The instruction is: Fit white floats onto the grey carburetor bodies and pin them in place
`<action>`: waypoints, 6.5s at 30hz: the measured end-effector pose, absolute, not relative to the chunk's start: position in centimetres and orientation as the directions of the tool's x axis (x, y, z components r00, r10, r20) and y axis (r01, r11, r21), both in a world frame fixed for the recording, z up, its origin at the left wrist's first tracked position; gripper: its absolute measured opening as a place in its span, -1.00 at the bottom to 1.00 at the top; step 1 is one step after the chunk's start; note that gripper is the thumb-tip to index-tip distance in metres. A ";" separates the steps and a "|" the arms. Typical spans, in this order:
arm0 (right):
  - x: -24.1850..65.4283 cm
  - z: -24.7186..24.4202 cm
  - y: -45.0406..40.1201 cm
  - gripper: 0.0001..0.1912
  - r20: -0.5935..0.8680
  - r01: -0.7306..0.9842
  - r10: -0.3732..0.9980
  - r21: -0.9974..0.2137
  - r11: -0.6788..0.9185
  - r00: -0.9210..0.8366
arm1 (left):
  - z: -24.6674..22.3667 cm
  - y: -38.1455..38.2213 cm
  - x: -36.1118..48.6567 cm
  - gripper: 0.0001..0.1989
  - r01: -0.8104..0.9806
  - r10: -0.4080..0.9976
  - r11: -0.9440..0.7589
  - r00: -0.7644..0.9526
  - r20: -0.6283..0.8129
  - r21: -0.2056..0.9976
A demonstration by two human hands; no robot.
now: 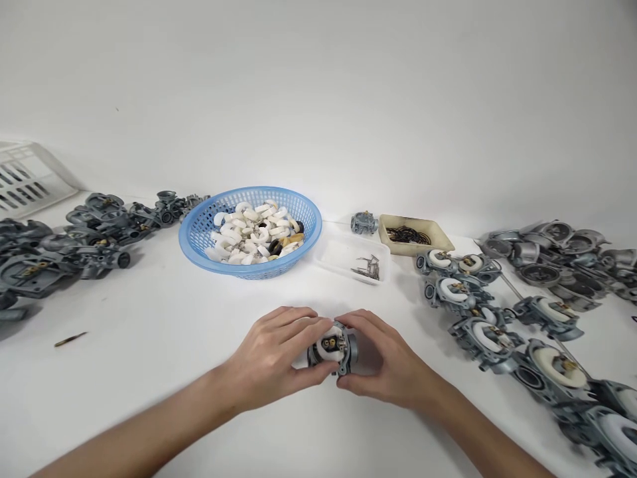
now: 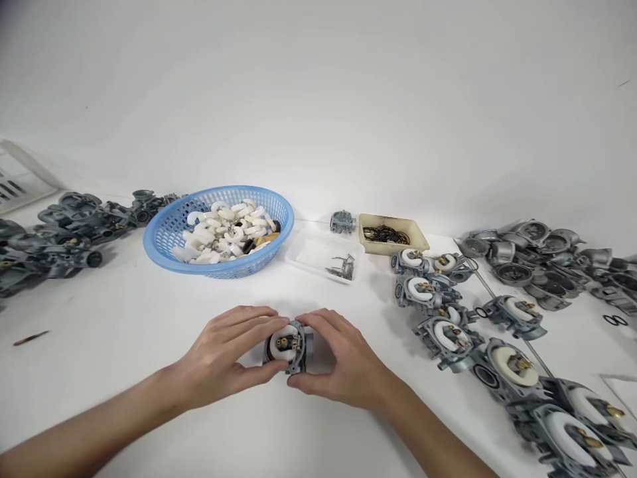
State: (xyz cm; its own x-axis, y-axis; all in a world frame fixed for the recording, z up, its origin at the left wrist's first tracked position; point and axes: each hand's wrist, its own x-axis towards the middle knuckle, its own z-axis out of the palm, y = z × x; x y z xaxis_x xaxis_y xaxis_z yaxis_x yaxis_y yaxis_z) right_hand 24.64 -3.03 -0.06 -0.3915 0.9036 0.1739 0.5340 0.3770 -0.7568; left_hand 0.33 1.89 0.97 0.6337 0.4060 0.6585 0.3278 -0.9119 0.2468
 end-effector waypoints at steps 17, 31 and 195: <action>24.3 0.2 -3.2 -0.28 0.159 0.565 0.914 -0.742 0.361 -0.374 | 0.3 1.1 0.8 -0.65 0.296 0.613 -0.771 0.583 0.533 0.564; 24.3 0.3 -3.4 -0.72 0.491 0.384 0.809 -0.713 0.586 -0.323 | 0.0 1.1 0.7 -0.64 0.272 0.620 -0.747 0.614 0.488 0.606; 24.2 -0.1 -4.0 -0.68 0.565 0.497 0.748 -0.565 0.659 -0.349 | 0.4 1.1 0.6 -0.62 0.289 0.577 -0.809 0.553 0.601 0.512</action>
State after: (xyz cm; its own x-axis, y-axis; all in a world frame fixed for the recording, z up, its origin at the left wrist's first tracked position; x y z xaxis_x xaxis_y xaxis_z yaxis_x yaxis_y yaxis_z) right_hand 24.16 -4.02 -0.11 -0.3485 0.7477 0.5653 0.4966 0.6588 -0.5651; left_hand 0.63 1.13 0.35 0.5533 0.5772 0.6005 0.2890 -0.8092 0.5115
